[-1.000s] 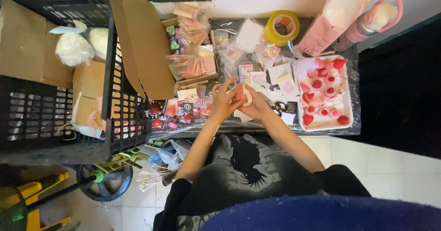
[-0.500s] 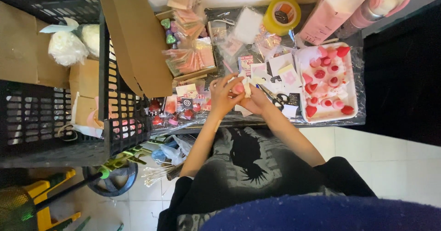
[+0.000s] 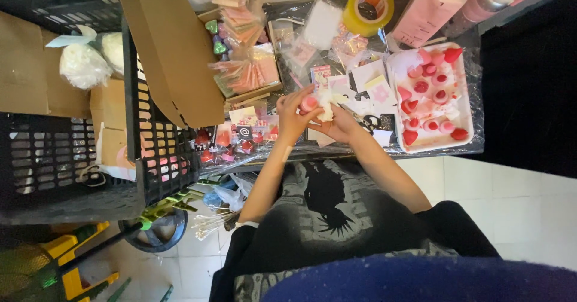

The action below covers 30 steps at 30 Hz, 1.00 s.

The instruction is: The person assembles small decorative packages by hand, placing items onto cardstock backings and securing them.

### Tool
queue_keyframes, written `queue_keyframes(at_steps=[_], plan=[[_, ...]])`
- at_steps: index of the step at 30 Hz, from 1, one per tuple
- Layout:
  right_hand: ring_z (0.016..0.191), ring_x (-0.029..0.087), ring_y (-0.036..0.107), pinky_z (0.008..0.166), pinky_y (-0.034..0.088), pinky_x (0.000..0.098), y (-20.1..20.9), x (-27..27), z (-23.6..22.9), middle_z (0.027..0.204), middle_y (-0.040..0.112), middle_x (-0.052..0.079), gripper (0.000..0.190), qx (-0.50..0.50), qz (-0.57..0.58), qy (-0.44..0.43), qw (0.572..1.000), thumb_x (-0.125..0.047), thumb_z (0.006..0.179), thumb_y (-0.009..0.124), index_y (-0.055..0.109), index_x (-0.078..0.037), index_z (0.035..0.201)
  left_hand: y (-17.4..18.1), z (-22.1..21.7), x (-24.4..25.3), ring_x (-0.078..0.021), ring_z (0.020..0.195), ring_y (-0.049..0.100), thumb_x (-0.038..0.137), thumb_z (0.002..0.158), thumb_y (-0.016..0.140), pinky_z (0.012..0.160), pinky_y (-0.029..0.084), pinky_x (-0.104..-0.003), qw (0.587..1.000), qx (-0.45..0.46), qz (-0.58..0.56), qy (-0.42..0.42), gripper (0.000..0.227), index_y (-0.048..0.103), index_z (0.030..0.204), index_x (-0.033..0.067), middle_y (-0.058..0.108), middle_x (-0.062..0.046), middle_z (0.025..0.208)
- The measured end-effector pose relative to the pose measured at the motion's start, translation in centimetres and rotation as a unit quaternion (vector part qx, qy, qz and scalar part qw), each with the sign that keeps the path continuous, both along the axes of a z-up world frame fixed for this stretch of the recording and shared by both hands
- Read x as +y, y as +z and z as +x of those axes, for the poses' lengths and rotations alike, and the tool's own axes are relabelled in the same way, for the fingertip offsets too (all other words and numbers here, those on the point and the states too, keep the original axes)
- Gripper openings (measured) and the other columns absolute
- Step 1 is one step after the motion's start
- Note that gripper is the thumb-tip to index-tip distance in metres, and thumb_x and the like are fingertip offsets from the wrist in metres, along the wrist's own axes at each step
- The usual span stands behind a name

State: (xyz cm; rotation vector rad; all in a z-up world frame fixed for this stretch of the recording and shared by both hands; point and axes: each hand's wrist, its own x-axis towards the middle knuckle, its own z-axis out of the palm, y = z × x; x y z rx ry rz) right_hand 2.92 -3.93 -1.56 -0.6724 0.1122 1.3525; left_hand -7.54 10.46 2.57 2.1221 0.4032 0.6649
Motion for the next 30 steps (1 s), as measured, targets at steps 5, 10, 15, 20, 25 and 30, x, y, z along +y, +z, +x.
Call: queue_keyframes(at_steps=[5, 10, 15, 20, 25, 30], plan=[[0.130, 0.026, 0.060, 0.114, 0.048, 0.0495, -3.1, -1.4, -0.1, 0.140, 0.062, 0.011, 0.043, 0.004, 0.011, 0.029, 0.999, -0.023, 0.103, 0.053, 0.050, -0.007, 0.143, -2.6, 0.0, -0.8, -0.0261, 0.123, 0.066, 0.026, 0.074, 0.090, 0.109, 0.046, -0.042, 0.988, -0.060, -0.124, -0.064, 0.066, 0.067, 0.135, 0.0150, 0.069, -0.006, 0.136], [0.126, 0.023, 0.059, 0.112, 0.048, 0.0468, -5.7, -2.6, 0.7, 0.137, 0.061, 0.007, 0.044, -0.018, -0.105, -0.020, 0.994, -0.010, 0.099, 0.056, 0.050, -0.013, 0.143, -0.8, -0.2, -1.6, -0.0267, 0.118, 0.065, 0.026, 0.071, 0.093, 0.105, 0.046, -0.041, 0.992, -0.042, -0.104, -0.054, 0.069, 0.067, 0.134, 0.0135, 0.070, -0.005, 0.130], [0.120, 0.025, 0.066, 0.106, 0.050, 0.0478, -7.1, -2.4, 1.1, 0.134, 0.063, 0.012, 0.041, -0.107, -0.118, -0.075, 0.984, -0.008, 0.098, 0.050, 0.050, -0.006, 0.139, -2.6, -0.4, -1.7, -0.0282, 0.112, 0.057, 0.023, 0.070, 0.095, 0.101, 0.046, -0.039, 0.997, -0.036, -0.067, 0.033, 0.071, 0.069, 0.136, 0.0103, 0.058, -0.011, 0.117], [0.117, 0.026, 0.066, 0.106, 0.053, 0.0480, -1.8, -1.2, 1.2, 0.133, 0.062, 0.013, 0.040, -0.089, -0.113, -0.092, 0.985, -0.024, 0.108, 0.047, 0.051, -0.001, 0.140, -5.9, -0.1, -2.0, -0.0224, 0.119, 0.062, 0.017, 0.085, 0.086, 0.104, 0.049, -0.035, 0.972, -0.044, -0.230, 0.024, 0.078, 0.050, 0.153, 0.0097, 0.066, -0.015, 0.132], [0.117, 0.027, 0.064, 0.104, 0.052, 0.0521, -0.2, -0.3, 0.8, 0.131, 0.065, 0.012, 0.042, -0.035, -0.083, -0.071, 0.993, -0.030, 0.108, 0.042, 0.052, -0.003, 0.138, -5.4, 0.2, -2.4, -0.0189, 0.131, 0.057, 0.014, 0.095, 0.078, 0.112, 0.044, -0.032, 0.938, -0.087, -0.334, 0.003, 0.080, 0.035, 0.162, 0.0105, 0.056, -0.012, 0.152], [0.118, 0.029, 0.068, 0.106, 0.057, 0.0449, -4.5, -0.1, 0.8, 0.129, 0.068, 0.016, 0.035, -0.096, -0.073, -0.036, 0.992, -0.008, 0.105, 0.050, 0.053, 0.002, 0.138, -2.6, -0.2, -1.6, -0.0220, 0.111, 0.062, 0.018, 0.080, 0.087, 0.102, 0.047, -0.037, 0.995, -0.013, -0.005, 0.095, 0.068, 0.062, 0.143, 0.0115, 0.072, -0.005, 0.129]])
